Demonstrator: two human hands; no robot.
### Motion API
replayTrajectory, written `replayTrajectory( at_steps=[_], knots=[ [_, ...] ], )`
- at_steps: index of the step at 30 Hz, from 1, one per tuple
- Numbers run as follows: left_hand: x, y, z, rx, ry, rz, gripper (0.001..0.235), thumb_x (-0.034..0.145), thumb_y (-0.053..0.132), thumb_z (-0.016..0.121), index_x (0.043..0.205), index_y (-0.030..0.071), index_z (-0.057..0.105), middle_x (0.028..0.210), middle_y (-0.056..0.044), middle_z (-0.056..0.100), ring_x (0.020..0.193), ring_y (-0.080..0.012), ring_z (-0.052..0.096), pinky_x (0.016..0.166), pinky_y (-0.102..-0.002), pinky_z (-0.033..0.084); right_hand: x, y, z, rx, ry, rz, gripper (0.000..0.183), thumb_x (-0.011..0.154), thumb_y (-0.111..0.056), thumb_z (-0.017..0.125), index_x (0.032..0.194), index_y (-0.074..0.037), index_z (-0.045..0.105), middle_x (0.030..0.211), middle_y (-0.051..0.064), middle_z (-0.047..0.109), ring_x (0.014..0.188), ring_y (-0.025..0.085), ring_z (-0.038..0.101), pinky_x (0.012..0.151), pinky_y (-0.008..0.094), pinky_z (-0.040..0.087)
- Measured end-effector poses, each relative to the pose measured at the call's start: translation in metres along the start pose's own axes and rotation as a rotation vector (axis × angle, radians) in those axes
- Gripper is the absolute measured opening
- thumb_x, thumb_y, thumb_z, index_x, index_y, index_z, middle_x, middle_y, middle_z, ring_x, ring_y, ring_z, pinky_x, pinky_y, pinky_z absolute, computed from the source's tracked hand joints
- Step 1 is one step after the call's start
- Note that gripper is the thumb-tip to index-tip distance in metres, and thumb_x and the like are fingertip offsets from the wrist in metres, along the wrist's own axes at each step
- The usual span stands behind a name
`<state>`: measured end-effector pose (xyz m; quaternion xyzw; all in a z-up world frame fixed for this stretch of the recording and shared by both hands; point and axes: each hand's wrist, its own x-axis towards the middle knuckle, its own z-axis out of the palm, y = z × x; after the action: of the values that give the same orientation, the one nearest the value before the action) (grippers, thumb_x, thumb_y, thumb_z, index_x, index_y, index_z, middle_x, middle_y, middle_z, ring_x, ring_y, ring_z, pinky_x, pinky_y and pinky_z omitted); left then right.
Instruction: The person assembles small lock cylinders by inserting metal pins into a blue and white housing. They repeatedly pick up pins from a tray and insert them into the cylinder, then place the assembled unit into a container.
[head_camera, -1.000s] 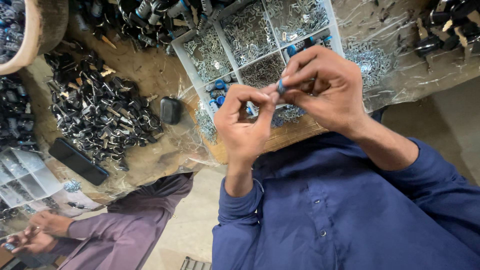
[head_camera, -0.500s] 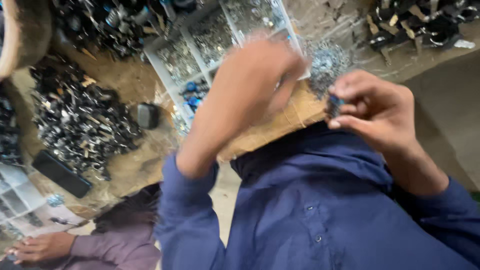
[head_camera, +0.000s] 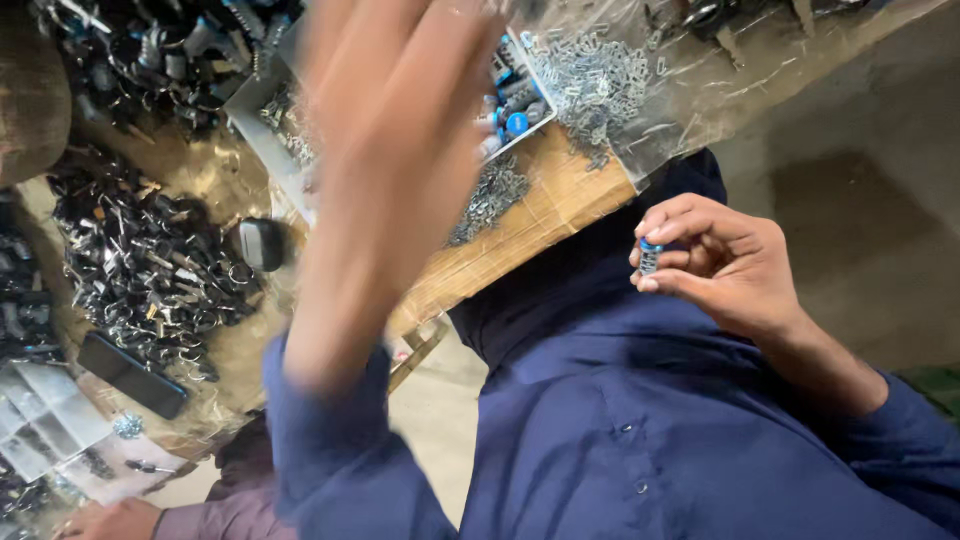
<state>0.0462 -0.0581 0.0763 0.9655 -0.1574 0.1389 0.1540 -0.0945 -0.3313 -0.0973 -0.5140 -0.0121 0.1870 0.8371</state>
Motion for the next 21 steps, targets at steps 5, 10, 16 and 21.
replayTrajectory(
  at_steps=[5,10,16,21],
  knots=[
    [-0.124,0.026,-0.045,-0.318,-0.146,-0.309,0.025,0.069,-0.001,0.077,0.091,0.011,0.074,0.090,-0.006,0.069,0.083,-0.0228,0.066,0.076,-0.032,0.051,0.017,-0.013,-0.011,-0.051,0.012,-0.033,0.032,0.084,0.021,0.071,0.111,0.006,0.065,0.122,0.019,0.061,0.103,0.024,0.071,0.087,0.036,0.067],
    [-0.165,0.049,0.044,-0.683,-0.267,-0.239,0.026,0.082,0.001,0.079,0.107,0.010,0.075,0.097,-0.005,0.070,0.089,-0.0246,0.067,0.080,-0.033,0.054,0.031,-0.051,-0.027,-0.212,0.060,-0.160,0.033,0.079,0.011,0.074,0.109,0.000,0.064,0.119,0.017,0.064,0.101,0.022,0.072,0.078,0.033,0.068],
    [-0.092,0.083,0.139,-0.466,0.083,-0.190,0.027,0.094,0.003,0.077,0.120,0.007,0.071,0.110,-0.006,0.067,0.092,-0.0257,0.062,0.082,-0.035,0.052,0.044,-0.069,-0.016,-0.221,0.198,-0.342,0.035,0.093,0.011,0.080,0.120,-0.002,0.063,0.116,0.010,0.060,0.098,0.018,0.068,0.083,0.030,0.067],
    [-0.117,0.069,0.134,-0.296,0.078,-0.226,0.029,0.090,0.005,0.079,0.118,0.007,0.071,0.107,-0.009,0.064,0.093,-0.0293,0.059,0.084,-0.040,0.049,0.078,-0.023,-0.017,-0.189,0.225,-0.229,0.036,0.092,0.017,0.077,0.121,0.003,0.061,0.120,0.015,0.060,0.098,0.019,0.067,0.086,0.029,0.064]
  ],
)
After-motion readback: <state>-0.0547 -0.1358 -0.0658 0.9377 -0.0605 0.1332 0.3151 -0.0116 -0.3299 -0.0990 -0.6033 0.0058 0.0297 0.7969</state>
